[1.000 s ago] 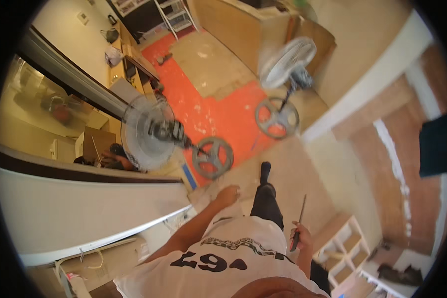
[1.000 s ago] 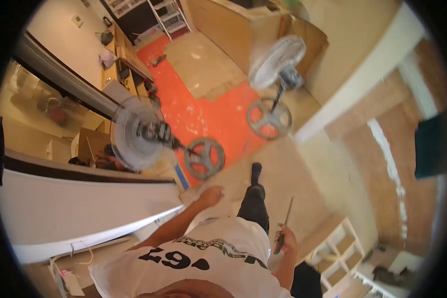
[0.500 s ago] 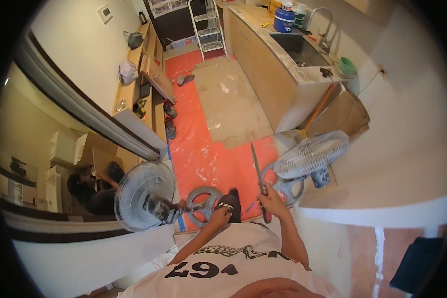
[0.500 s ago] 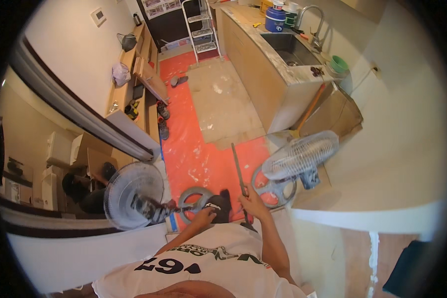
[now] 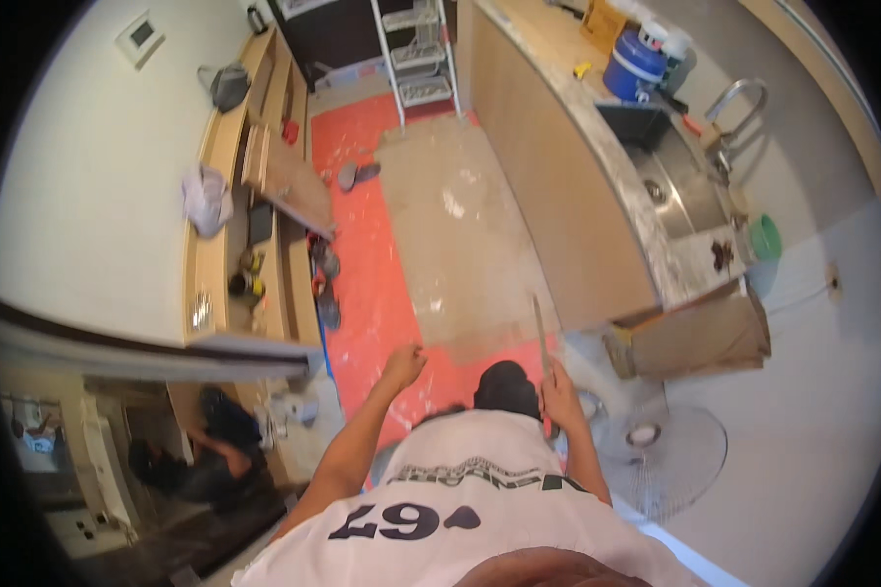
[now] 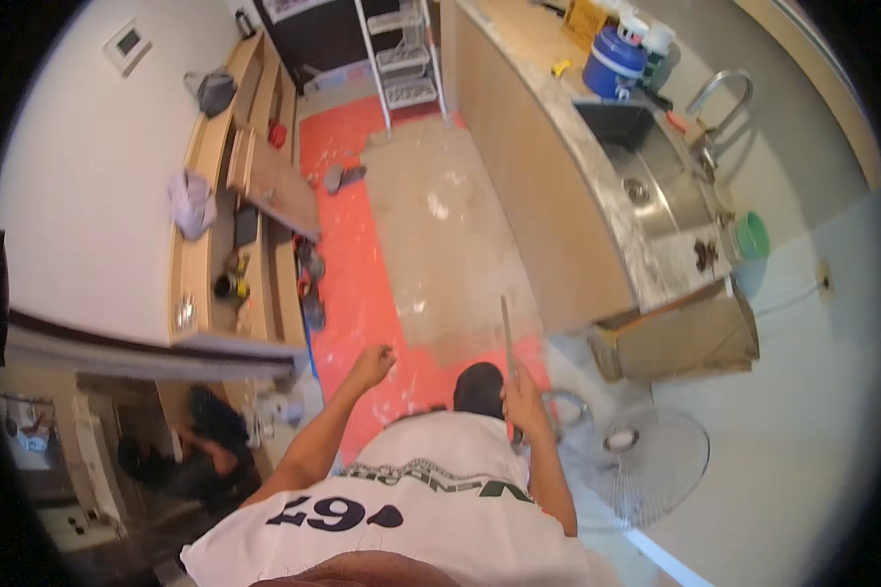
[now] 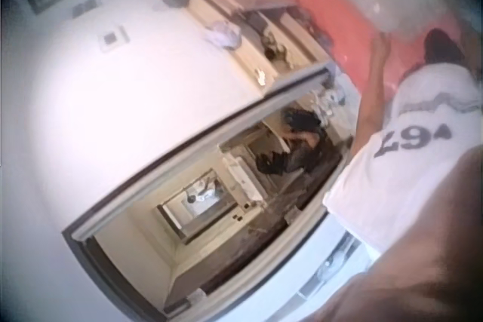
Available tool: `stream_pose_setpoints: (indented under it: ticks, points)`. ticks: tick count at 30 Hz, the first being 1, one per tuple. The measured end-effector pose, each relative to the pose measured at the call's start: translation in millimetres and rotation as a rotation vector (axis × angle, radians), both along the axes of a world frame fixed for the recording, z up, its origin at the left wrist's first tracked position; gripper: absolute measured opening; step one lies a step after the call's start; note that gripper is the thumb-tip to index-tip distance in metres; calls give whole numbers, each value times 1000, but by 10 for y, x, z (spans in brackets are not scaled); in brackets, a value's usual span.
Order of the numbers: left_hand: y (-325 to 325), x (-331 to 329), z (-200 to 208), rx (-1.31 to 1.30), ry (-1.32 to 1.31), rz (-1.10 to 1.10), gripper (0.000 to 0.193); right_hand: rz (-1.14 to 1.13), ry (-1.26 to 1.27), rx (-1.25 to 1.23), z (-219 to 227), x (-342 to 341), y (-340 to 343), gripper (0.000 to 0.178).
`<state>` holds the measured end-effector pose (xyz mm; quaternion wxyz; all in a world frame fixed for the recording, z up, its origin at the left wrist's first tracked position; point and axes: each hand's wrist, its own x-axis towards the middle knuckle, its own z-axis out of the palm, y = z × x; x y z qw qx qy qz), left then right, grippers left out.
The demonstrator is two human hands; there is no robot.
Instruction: The person uses a screwdriver to tighten screws on a white wall cabinet, then wipes the cabinet surface with a cloth. The person works on the upper cabinet while standing in a room under renovation.
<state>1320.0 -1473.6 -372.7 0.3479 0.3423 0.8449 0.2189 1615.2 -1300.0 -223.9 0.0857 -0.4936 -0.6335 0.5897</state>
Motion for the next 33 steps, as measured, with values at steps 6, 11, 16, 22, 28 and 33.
stream_pose_setpoints:
  ticks: [6,11,16,22,28,33]
  points:
    - [1160,-1471,-423,102,-9,102,43,-9,-12,-163,-853,-1267,1455,52]
    - [1594,-2290,-854,-210,-25,382,40,281,21,222,-255,-3219,3180,55]
    - [2349,-3332,-901,-242,-139,578,40,214,203,319,152,-5081,4548,53]
    - [3414,-4850,-1324,-231,-153,585,40,240,217,494,-244,-6848,5998,39]
    - [4284,-7009,-1399,-115,112,412,42,-101,191,328,-436,-8277,7169,19]
    - [6821,-9584,371,310,256,356,28,-366,297,566,189,-9103,8149,14]
